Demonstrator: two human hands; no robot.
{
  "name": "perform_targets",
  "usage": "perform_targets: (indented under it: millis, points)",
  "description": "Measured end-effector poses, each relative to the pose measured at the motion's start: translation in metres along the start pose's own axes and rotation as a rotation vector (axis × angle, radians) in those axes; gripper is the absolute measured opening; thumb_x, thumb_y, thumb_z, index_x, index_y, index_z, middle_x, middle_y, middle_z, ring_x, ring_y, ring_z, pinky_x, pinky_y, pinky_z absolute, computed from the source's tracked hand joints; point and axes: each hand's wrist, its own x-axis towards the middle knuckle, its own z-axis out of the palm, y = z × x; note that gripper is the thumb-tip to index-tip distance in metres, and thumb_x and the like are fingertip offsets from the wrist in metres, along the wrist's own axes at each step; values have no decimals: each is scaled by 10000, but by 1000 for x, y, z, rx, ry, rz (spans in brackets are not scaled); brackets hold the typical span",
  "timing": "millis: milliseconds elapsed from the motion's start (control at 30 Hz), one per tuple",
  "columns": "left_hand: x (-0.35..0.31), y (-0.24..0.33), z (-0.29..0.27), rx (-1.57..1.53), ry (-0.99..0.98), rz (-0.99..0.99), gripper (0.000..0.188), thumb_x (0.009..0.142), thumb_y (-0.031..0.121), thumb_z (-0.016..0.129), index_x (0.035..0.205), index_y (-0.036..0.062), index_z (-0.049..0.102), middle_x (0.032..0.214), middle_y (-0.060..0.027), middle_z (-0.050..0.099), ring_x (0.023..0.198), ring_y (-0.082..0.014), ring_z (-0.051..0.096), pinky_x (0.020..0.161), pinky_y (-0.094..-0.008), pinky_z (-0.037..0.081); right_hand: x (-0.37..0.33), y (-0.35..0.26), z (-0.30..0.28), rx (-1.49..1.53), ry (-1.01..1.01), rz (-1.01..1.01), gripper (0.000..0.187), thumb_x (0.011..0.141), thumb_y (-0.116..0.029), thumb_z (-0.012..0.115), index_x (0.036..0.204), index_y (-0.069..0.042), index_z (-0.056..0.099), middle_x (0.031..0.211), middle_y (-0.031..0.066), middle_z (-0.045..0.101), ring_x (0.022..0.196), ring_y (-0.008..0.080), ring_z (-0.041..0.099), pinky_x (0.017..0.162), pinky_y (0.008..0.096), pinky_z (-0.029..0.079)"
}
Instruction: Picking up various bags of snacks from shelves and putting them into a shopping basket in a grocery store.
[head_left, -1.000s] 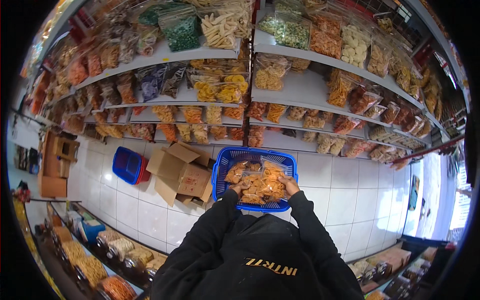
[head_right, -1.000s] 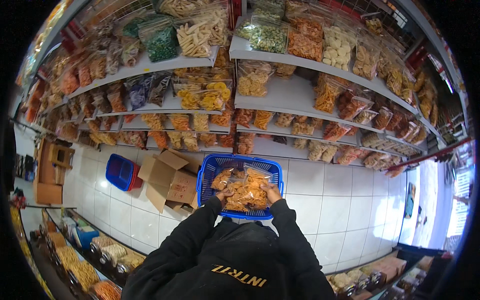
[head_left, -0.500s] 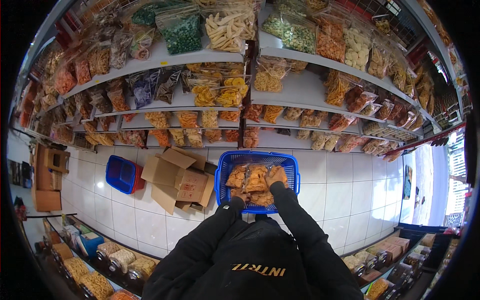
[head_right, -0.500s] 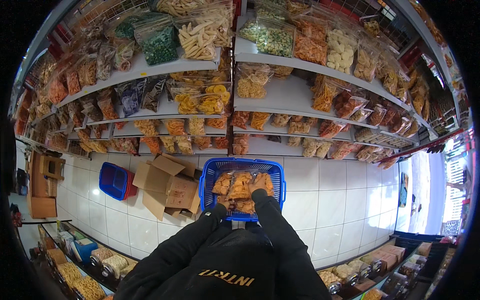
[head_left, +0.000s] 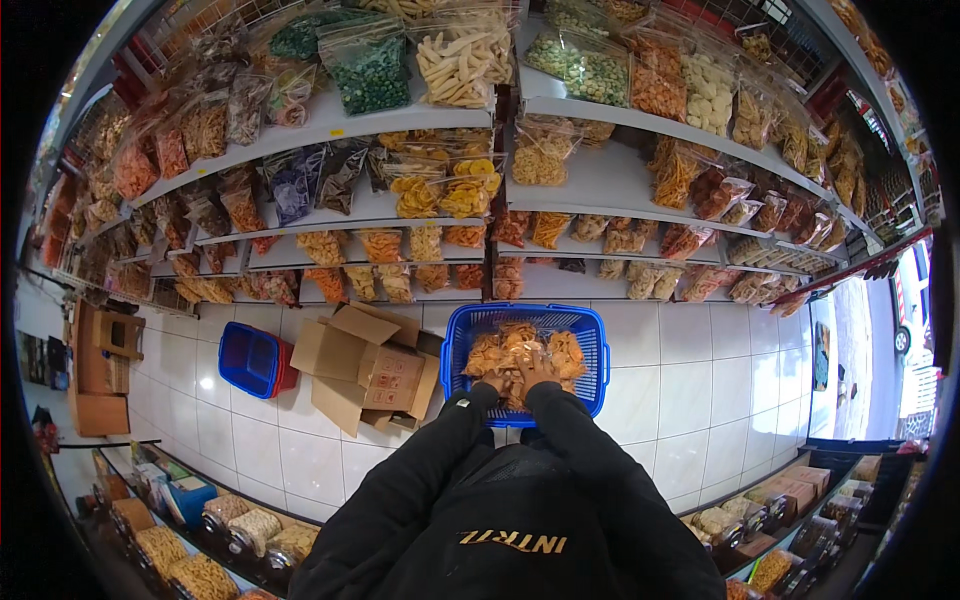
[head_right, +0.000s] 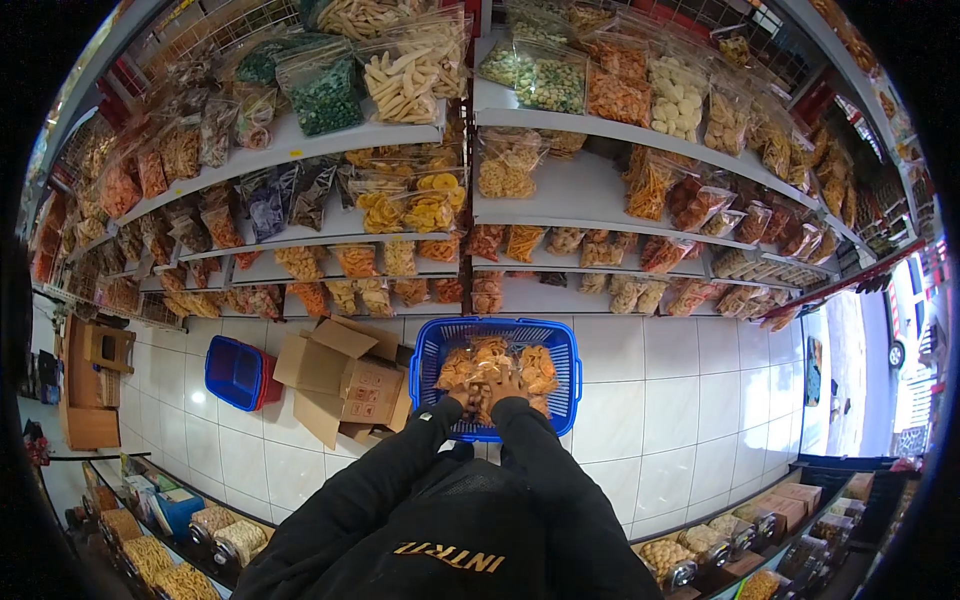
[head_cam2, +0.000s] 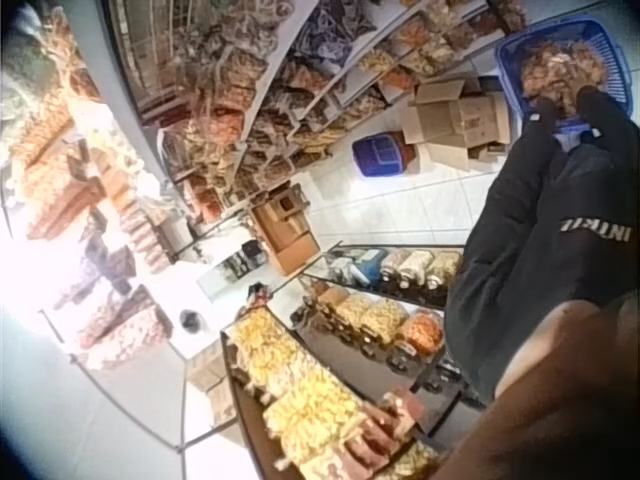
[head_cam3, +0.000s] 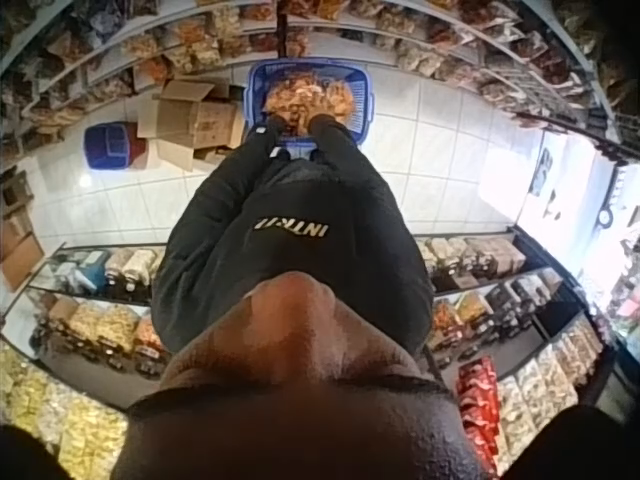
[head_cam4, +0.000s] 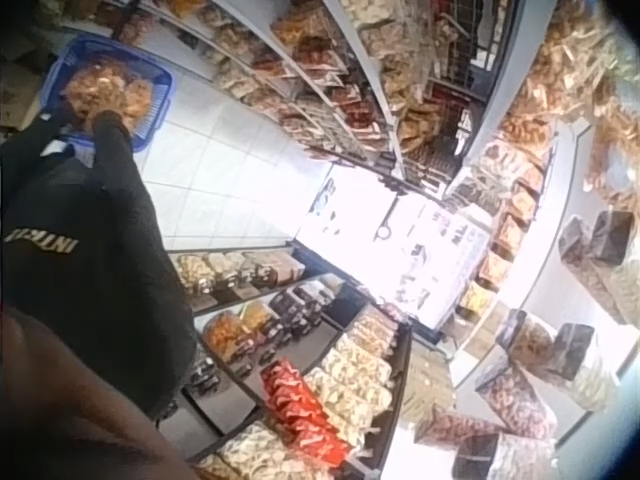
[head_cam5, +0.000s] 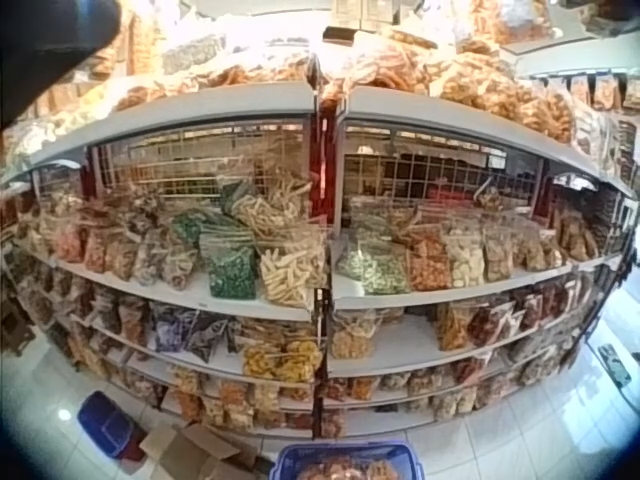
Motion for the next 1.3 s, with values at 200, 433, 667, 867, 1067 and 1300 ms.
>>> perform_targets:
  millis: [200, 433, 667, 867, 1067, 1300]
  points:
    - [-21, -22, -22, -194, -90, 60, 283, 884, 260, 619, 1082, 61, 586, 778, -94, 649, 623, -217, 646, 431, -321, 476, 0, -1, -6, -6, 3, -18, 705, 788, -265, 640, 1427, -256, 342, 1516, 160, 191, 1377, 387, 217, 1083, 524, 261]
    - [-73, -14, -27, -331, -135, 8, 223, 868, 290, 633, 1006, 127, 569, 812, -37, 653, 625, -175, 640, 518, -320, 474, -36, 40, 4, 413, 232, -114, 557, 747, -214, 649, 1268, -80, 503, 1317, 216, 461, 1218, 385, 434, 1032, 441, 364]
    - [-128, 15, 18, -273, -112, 229, 253, 886, 292, 598, 1051, 103, 565, 906, -79, 669, 736, -194, 666, 607, -324, 516, -97, 123, 19, 1194, 172, -144, 287, 863, -85, 639, 1137, -28, 576, 953, 62, 629, 860, 125, 595, 716, 247, 494]
    - [-160, 29, 112, -228, -174, 290, 303, 894, 263, 558, 1106, 47, 579, 988, -145, 669, 821, -233, 665, 696, -365, 536, -174, 208, 21, 1346, 208, -65, 307, 848, -55, 617, 1152, -60, 579, 893, 46, 648, 801, 108, 594, 663, 242, 467]
    - [-179, 56, 250, -181, -389, 102, 290, 938, 260, 511, 1169, 88, 537, 1031, -105, 651, 860, -214, 656, 691, -317, 527, -252, 292, 17, 1524, 165, 75, 323, 861, -125, 608, 1179, -84, 568, 954, 52, 663, 868, 135, 615, 747, 293, 483]
    - [-406, 222, 398, -74, -1141, 515, 435, 990, 330, 421, 1224, -36, 449, 1155, -190, 555, 910, -294, 641, 718, -340, 532, -316, 390, -17, 1551, 481, 58, 308, 853, -77, 583, 1160, -60, 567, 971, 95, 664, 873, 160, 627, 745, 285, 496]
